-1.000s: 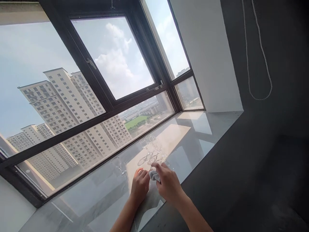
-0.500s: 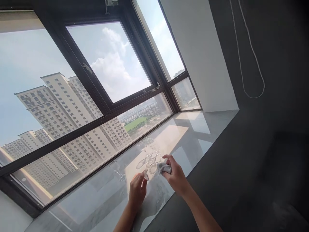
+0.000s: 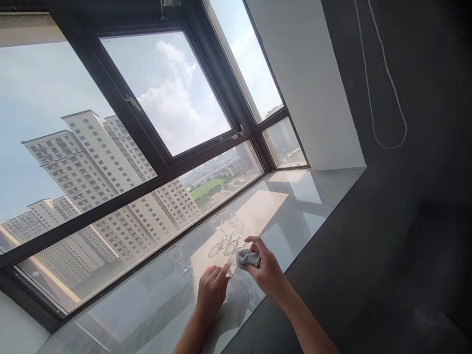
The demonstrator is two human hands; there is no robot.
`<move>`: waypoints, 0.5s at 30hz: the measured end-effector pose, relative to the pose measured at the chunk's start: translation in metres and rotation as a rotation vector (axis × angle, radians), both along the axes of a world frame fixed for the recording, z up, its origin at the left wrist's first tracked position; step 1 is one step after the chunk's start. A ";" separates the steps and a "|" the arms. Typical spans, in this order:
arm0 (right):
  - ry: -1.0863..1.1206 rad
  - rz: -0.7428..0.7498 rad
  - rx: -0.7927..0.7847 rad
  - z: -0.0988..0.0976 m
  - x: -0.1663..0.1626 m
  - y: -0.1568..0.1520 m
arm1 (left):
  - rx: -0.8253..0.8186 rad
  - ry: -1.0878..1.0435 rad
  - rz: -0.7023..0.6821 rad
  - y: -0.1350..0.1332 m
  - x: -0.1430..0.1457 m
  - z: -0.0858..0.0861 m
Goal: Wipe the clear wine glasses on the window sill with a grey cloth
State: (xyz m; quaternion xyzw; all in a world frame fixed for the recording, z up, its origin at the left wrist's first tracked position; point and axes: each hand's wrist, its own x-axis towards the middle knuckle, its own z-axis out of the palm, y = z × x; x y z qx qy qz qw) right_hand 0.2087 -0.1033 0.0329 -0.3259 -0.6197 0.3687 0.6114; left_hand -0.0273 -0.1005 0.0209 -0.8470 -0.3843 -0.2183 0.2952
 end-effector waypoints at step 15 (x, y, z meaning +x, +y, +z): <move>-0.024 0.037 0.008 0.002 0.007 -0.002 | -0.380 -0.413 0.040 0.005 0.006 -0.008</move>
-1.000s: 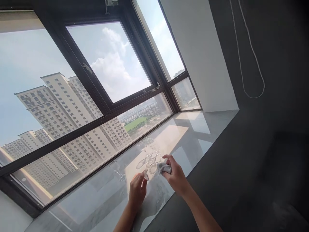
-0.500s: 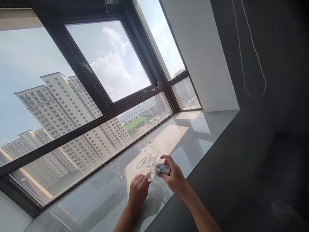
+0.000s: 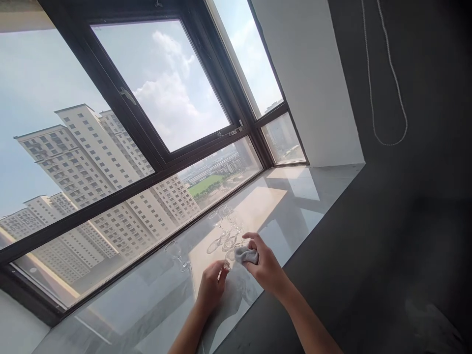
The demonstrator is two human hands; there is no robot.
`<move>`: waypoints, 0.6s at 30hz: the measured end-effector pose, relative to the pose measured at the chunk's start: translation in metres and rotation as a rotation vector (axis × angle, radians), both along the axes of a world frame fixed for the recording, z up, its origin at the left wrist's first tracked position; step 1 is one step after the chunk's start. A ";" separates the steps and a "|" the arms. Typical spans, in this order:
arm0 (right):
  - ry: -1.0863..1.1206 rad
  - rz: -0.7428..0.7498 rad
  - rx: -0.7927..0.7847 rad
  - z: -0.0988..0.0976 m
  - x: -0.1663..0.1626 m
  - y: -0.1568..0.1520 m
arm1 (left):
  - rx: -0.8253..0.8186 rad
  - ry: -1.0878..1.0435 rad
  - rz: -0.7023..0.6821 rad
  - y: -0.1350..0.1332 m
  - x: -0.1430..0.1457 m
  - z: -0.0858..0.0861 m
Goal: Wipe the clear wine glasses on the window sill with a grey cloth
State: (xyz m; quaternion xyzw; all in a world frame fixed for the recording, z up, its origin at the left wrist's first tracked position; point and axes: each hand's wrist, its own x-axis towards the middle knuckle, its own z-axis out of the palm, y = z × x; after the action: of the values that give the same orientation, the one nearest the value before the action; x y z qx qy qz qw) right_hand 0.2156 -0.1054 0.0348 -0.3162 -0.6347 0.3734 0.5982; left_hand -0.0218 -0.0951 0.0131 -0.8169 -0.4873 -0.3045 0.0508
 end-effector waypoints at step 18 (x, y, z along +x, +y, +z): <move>0.278 -0.228 -0.217 -0.006 0.007 0.009 | -0.367 -0.432 0.256 0.070 -0.003 -0.012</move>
State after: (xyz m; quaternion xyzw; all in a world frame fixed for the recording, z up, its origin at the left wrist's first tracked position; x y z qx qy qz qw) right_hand 0.2230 -0.0966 0.0286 -0.3941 -0.4623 0.4092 0.6808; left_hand -0.0248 -0.0250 0.0006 -0.6609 -0.6325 -0.3692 -0.1641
